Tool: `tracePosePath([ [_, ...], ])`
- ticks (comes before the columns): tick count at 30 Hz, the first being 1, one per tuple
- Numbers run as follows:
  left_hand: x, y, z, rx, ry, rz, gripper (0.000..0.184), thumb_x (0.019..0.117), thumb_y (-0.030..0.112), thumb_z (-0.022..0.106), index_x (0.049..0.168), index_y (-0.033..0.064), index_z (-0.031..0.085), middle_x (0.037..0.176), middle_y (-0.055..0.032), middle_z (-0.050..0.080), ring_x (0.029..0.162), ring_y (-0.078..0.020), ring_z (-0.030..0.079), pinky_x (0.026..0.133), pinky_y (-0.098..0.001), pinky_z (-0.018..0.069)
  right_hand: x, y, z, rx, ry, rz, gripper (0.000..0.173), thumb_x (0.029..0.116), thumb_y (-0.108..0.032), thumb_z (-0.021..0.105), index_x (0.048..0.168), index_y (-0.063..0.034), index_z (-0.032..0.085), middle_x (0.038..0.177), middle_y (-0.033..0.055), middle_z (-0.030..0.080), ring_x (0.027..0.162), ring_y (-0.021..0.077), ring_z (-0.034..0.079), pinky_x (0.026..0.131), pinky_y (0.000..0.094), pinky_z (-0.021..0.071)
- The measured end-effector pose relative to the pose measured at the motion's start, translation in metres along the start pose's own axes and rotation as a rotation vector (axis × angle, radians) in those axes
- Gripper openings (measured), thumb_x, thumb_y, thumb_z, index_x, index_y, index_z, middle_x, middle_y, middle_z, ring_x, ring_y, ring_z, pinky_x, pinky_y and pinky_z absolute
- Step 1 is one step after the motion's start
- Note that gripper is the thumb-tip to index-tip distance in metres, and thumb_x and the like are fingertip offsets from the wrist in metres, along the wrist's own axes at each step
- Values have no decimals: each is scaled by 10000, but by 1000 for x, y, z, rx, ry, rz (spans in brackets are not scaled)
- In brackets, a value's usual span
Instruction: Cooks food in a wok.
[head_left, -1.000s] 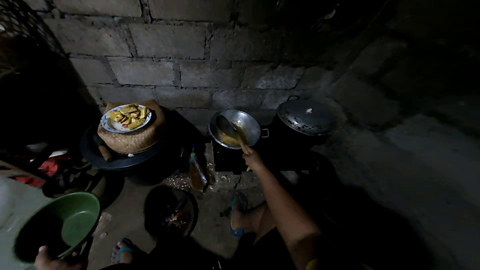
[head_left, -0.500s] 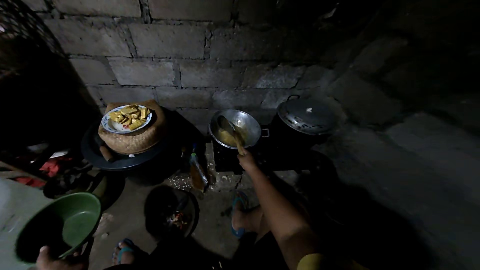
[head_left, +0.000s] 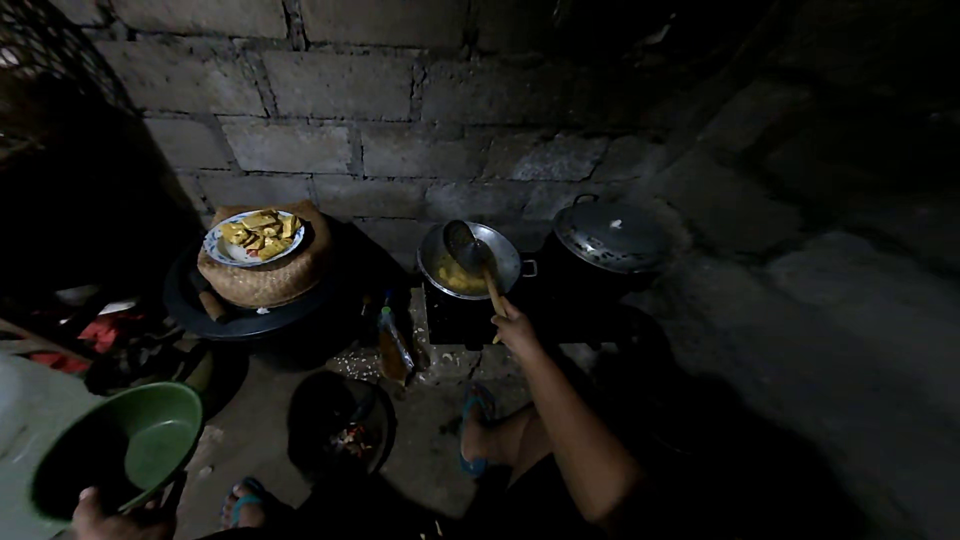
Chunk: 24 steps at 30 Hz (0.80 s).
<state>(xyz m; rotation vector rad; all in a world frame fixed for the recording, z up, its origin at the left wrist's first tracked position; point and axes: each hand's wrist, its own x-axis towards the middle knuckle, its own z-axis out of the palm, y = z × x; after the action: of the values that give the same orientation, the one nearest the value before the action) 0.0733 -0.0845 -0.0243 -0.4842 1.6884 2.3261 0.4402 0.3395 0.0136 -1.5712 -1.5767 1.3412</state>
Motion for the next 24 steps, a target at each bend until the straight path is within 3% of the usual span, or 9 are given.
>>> tracePosePath([
  [3,0,0,1,-8,-2,-9,515,1040,574,392,1371,188,473,1166,-71,560,990,-210,584,825,-475,516,-5,-4,4,45,-28,23,589,1045,-73,545,1601,-137,361,1197,147,593,685,128,485,610,293,439],
  [7,-4,2,3,-12,14,-4,482,1044,582,370,1274,177,498,1042,-45,550,895,-186,576,786,-452,521,-7,-5,17,126,-23,56,593,1031,-40,536,1594,-115,366,1045,115,568,623,117,437,547,273,394],
  [11,-2,2,-1,-19,3,-4,512,1046,581,367,1339,177,483,1124,-65,555,956,-200,576,817,-465,515,-18,-6,26,190,17,88,599,1030,-24,525,1597,-103,348,1101,127,565,645,118,441,554,272,392],
  [15,1,3,-3,-31,9,-10,539,1049,568,370,1411,177,455,1236,-96,553,1052,-238,578,865,-509,510,-9,-2,30,114,12,81,591,1044,-33,500,1605,-97,323,1064,124,553,661,134,437,575,293,397],
  [17,2,2,-3,-19,11,4,510,1049,584,355,1349,188,473,1147,-65,558,969,-208,586,812,-472,525,0,-5,32,51,19,87,564,1051,-57,494,1595,-108,353,1097,143,578,704,163,473,621,332,431],
  [18,2,1,-3,-14,-1,10,516,1051,583,347,1366,191,466,1176,-67,562,999,-211,591,824,-473,527,4,-8,33,39,26,88,546,1053,-68,495,1584,-108,373,1121,154,590,730,177,496,648,348,449],
  [19,0,2,-4,-21,-20,9,549,1057,575,345,1439,191,436,1293,-90,550,1101,-238,583,881,-500,518,6,-11,35,41,28,84,535,1060,-73,488,1581,-101,372,1130,156,585,740,180,495,657,349,447],
  [21,-4,4,-2,-29,-21,6,565,1061,562,344,1474,181,410,1367,-109,521,1177,-263,558,918,-523,502,7,-17,42,88,39,59,535,1057,-60,489,1577,-77,365,1073,143,562,700,160,463,619,324,420],
  [24,-4,4,-2,-43,0,-1,553,1052,565,359,1435,175,438,1314,-101,536,1139,-255,563,898,-517,502,4,-20,52,171,37,58,540,1057,-56,493,1579,-78,357,1028,123,549,664,142,445,585,303,405],
])
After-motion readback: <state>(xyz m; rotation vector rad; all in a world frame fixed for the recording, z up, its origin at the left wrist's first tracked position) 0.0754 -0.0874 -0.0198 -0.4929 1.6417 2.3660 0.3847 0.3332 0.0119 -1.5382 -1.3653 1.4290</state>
